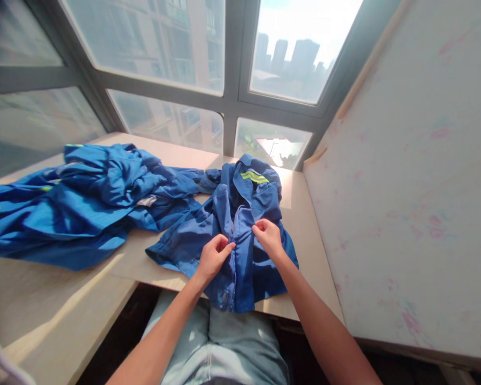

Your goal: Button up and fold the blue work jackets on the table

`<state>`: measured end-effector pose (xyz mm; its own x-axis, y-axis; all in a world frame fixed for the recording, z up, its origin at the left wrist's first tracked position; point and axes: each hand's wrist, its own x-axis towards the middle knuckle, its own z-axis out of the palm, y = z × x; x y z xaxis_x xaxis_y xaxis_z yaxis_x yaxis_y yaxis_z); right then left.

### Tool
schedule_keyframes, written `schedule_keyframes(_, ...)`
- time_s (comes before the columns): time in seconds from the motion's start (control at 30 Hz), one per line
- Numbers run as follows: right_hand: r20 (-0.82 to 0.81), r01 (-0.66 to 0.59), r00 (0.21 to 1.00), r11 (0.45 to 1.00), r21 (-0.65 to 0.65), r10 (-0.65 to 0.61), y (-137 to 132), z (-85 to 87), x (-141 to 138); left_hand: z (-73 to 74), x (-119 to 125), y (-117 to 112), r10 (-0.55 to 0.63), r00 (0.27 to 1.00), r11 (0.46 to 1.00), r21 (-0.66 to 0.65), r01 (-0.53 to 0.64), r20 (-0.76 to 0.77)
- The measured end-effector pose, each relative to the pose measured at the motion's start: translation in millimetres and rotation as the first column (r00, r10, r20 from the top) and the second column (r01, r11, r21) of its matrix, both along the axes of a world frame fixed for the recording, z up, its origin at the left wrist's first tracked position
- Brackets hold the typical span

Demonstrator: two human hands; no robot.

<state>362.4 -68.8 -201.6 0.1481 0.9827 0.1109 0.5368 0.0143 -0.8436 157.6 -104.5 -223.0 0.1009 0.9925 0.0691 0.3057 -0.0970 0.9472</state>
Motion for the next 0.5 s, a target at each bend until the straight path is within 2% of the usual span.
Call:
schedule_keyframes(0.07, 0.233, 0.000, 0.972, 0.996, 0.085, -0.020, -11.2, -4.0, 3.6, -1.4, 1.5, -1.9, -0.047, 0.999, 0.999, -0.019, 0.047, 0.001)
schedule_keyframes(0.13, 0.400, -0.051, 0.916, 0.976, 0.210, -0.039, -21.4, -1.4, 2.6, -3.4, 3.2, -2.9, -0.079, 0.997, 0.996, -0.035, 0.080, 0.022)
schedule_keyframes(0.23, 0.494, -0.264, 0.864, 0.922, 0.284, 0.096, -30.9, 10.3, -7.2, -7.0, 4.5, -2.4, -0.107, 0.992, 0.993, -0.042, 0.110, 0.067)
schedule_keyframes(0.3, 0.517, -0.369, 0.831, 0.900, 0.233, 0.208, -32.8, 17.0, -16.7, -9.3, 4.5, -1.6, -0.129, 0.988, 0.990, -0.041, 0.133, 0.091)
schedule_keyframes(0.43, 0.402, -0.377, 0.861, 0.922, 0.090, 0.312, -29.4, 19.7, -31.3, -10.9, 2.3, -1.0, -0.124, 0.989, 0.991, -0.035, 0.127, 0.083)
schedule_keyframes(0.5, 0.320, -0.406, 0.875, 0.911, 0.076, 0.364, -27.0, 18.2, -34.1, -9.8, 0.4, -1.2, -0.106, 0.993, 0.994, -0.027, 0.107, 0.042)
